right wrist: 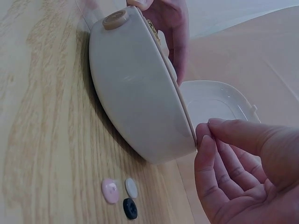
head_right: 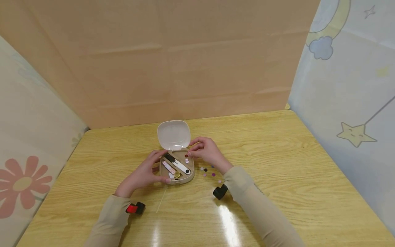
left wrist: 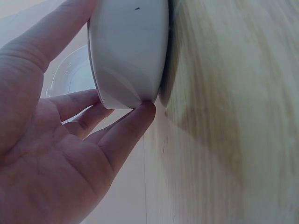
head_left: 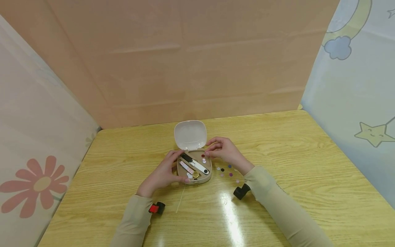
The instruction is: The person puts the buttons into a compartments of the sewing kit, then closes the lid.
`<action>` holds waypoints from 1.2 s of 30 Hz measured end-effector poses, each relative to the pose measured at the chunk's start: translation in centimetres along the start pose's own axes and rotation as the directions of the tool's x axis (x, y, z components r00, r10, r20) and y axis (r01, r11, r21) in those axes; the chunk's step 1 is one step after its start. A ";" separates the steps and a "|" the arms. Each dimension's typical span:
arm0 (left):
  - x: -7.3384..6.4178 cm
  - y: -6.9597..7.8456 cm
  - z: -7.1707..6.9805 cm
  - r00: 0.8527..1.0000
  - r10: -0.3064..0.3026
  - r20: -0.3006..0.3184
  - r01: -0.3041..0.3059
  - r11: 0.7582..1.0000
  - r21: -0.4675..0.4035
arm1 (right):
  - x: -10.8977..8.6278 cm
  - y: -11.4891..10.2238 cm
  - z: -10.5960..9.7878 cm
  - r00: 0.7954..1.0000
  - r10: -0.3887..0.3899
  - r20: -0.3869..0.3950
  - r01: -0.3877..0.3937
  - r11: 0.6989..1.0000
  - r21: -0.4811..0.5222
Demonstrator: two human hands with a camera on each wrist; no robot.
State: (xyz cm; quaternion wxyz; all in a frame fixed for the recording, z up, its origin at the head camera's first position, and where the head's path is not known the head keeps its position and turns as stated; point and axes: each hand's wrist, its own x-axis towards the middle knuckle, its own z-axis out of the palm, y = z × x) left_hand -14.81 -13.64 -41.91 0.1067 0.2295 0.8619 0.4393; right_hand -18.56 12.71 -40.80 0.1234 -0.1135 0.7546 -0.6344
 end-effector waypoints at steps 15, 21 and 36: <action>0.1 0.0 0.1 1.000 0.002 0.005 -0.002 1.000 -0.023 | -0.2 0.2 -0.1 1.000 0.017 -0.001 -0.017 1.000 0.020; 0.0 -0.2 0.1 1.000 0.006 -0.003 -0.006 1.000 -0.006 | -0.5 0.1 -0.3 1.000 0.008 0.016 -0.008 1.000 0.017; 0.0 -0.3 0.0 1.000 -0.010 -0.004 0.010 1.000 -0.016 | -1.6 -0.1 -1.7 0.995 -0.009 0.096 0.007 1.000 0.017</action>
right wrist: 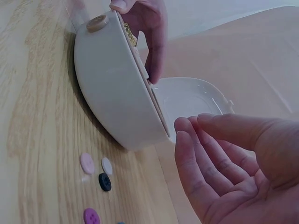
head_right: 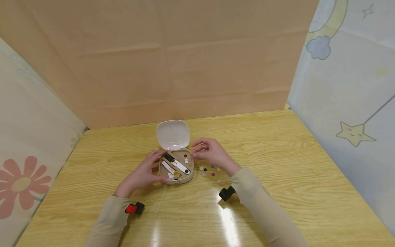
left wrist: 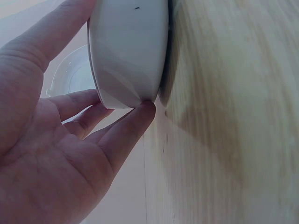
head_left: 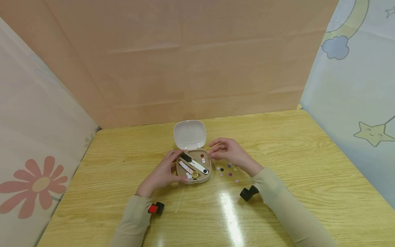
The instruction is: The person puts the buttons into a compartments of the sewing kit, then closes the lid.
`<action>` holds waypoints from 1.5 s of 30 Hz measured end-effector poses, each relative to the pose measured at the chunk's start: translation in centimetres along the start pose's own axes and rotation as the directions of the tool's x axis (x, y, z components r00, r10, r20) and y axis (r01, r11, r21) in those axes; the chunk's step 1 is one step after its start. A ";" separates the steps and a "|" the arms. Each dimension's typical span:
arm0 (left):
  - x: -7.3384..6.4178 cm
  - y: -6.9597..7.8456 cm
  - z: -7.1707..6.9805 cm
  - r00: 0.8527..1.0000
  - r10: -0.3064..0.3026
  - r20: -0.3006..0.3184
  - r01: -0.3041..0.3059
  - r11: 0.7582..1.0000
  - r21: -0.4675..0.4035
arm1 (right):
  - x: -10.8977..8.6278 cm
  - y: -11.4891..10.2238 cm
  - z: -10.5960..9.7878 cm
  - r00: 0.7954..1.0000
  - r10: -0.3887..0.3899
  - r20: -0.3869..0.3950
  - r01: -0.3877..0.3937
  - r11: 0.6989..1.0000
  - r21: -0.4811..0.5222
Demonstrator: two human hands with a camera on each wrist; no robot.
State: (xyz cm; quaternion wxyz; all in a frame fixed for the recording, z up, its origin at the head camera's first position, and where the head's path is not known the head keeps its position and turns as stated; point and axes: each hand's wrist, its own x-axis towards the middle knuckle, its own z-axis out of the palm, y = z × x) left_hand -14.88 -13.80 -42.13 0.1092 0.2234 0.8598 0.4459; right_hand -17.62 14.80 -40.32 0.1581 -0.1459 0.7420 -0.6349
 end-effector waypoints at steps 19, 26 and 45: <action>-0.5 1.5 -0.1 1.000 0.014 -0.012 -0.014 1.000 -0.023 | -2.2 0.2 -2.9 1.000 0.005 -0.025 -0.005 1.000 -0.007; -0.1 0.0 0.0 1.000 0.015 -0.005 -0.015 1.000 0.010 | -2.9 0.7 -3.6 0.999 0.027 -0.036 -0.028 1.000 -0.010; -0.1 0.3 -0.1 1.000 0.008 0.007 -0.007 1.000 -0.023 | -4.1 1.8 -5.2 0.996 0.062 -0.066 -0.067 0.994 -0.081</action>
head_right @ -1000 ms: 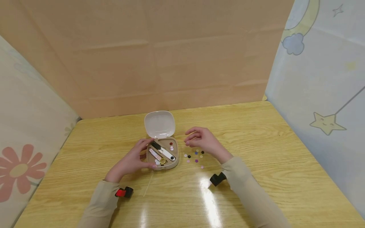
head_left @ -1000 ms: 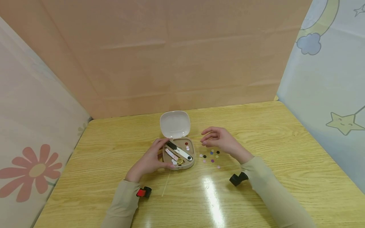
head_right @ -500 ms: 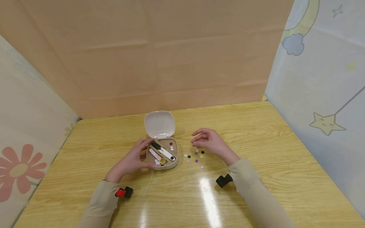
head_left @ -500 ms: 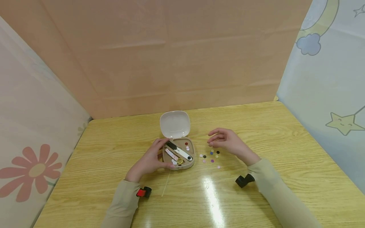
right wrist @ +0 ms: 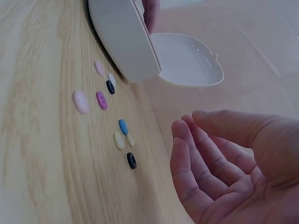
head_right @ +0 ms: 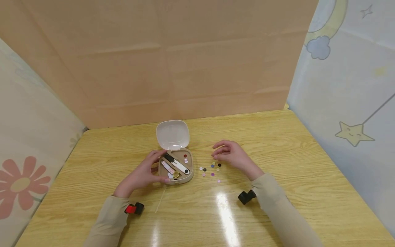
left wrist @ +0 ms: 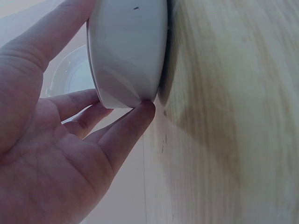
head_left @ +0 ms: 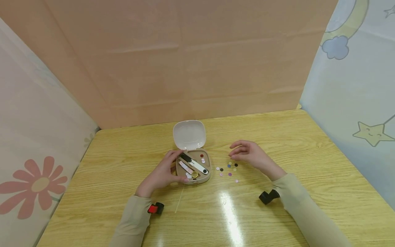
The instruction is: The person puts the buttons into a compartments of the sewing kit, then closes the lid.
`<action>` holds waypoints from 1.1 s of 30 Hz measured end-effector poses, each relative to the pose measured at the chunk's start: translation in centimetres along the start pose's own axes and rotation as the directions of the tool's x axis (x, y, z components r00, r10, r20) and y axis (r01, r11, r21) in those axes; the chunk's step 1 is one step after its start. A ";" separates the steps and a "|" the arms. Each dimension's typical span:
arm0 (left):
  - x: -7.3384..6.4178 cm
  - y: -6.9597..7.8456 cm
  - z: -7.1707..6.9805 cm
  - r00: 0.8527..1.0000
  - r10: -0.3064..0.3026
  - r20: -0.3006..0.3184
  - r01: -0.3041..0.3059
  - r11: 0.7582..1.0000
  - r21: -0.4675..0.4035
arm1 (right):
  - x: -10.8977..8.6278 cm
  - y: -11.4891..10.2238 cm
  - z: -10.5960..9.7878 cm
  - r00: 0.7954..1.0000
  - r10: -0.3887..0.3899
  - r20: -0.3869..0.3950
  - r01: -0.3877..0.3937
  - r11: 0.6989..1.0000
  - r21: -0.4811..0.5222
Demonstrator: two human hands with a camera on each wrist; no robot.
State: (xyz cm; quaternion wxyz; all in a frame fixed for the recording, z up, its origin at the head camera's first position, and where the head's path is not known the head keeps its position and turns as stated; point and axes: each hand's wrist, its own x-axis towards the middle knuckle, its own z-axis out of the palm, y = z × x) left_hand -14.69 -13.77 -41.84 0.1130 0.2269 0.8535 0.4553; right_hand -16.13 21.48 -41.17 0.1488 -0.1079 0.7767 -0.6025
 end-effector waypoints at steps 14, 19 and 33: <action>0.1 0.1 0.2 1.000 -0.008 -0.004 0.008 1.000 -0.002 | -0.3 0.8 -0.5 1.000 0.011 0.001 -0.011 0.999 -0.036; 0.1 0.3 0.3 1.000 -0.006 -0.005 0.006 0.999 -0.045 | -0.4 1.0 -0.6 1.000 0.019 0.003 -0.019 0.999 -0.031; 0.1 -0.2 0.1 1.000 0.003 -0.009 -0.003 1.000 0.012 | -0.6 1.4 -0.9 0.999 0.025 0.026 -0.023 0.998 -0.063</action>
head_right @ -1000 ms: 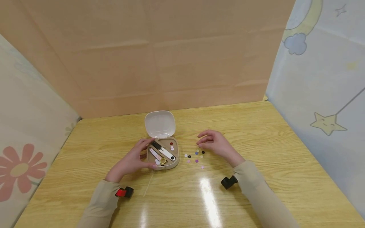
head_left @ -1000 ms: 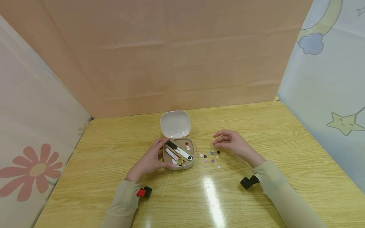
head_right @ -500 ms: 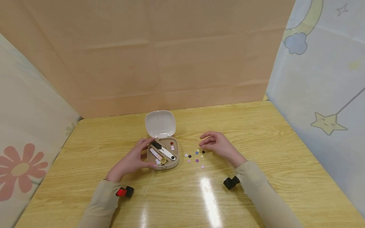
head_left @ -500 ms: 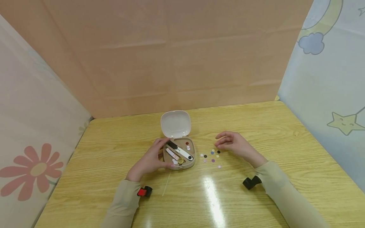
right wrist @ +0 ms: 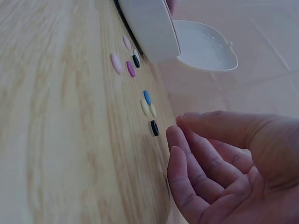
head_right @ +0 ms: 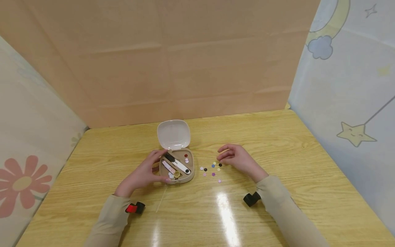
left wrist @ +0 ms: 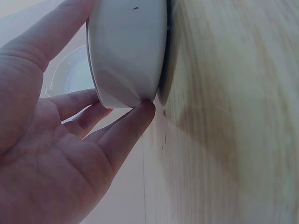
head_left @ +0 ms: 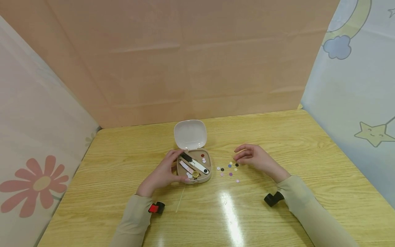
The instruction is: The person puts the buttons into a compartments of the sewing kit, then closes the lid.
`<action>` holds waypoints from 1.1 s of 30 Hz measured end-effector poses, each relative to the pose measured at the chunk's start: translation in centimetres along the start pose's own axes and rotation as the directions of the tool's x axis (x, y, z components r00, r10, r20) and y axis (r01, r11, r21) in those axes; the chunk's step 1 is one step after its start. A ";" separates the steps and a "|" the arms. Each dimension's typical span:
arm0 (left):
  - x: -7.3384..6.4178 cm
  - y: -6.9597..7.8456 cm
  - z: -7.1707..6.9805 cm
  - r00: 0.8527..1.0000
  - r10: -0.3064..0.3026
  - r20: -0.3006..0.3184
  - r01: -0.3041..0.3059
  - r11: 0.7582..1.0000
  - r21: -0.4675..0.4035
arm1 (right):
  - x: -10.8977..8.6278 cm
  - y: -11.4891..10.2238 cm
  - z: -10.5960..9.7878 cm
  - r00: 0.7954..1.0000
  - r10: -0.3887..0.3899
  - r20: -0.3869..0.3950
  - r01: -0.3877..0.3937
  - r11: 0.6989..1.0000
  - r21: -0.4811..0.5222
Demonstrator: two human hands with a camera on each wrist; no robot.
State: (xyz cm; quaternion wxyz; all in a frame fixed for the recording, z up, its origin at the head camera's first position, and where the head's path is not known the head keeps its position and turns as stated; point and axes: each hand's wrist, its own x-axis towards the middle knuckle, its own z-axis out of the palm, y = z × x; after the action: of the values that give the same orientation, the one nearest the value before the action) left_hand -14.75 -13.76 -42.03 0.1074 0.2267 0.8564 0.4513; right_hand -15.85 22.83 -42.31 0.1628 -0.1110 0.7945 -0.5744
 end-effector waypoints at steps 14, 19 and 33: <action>0.0 -0.1 0.0 1.000 -0.003 0.004 0.003 1.000 0.004 | 0.2 0.7 -0.1 1.000 -0.005 0.026 0.005 1.000 0.002; 0.0 -0.2 0.0 1.000 -0.018 0.012 0.017 1.000 0.010 | 0.2 0.8 -0.1 0.999 -0.009 0.030 0.009 1.000 0.003; 0.0 -0.1 0.0 1.000 -0.007 0.012 0.008 0.999 -0.037 | 0.2 0.7 0.2 0.999 -0.032 0.012 0.033 0.996 -0.087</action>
State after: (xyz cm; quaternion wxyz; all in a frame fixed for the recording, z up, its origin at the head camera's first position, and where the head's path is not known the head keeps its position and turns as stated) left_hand -14.83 -13.82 -42.14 0.1182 0.2241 0.8482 0.4652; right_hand -15.97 22.78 -43.09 0.1527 -0.1339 0.8159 -0.5413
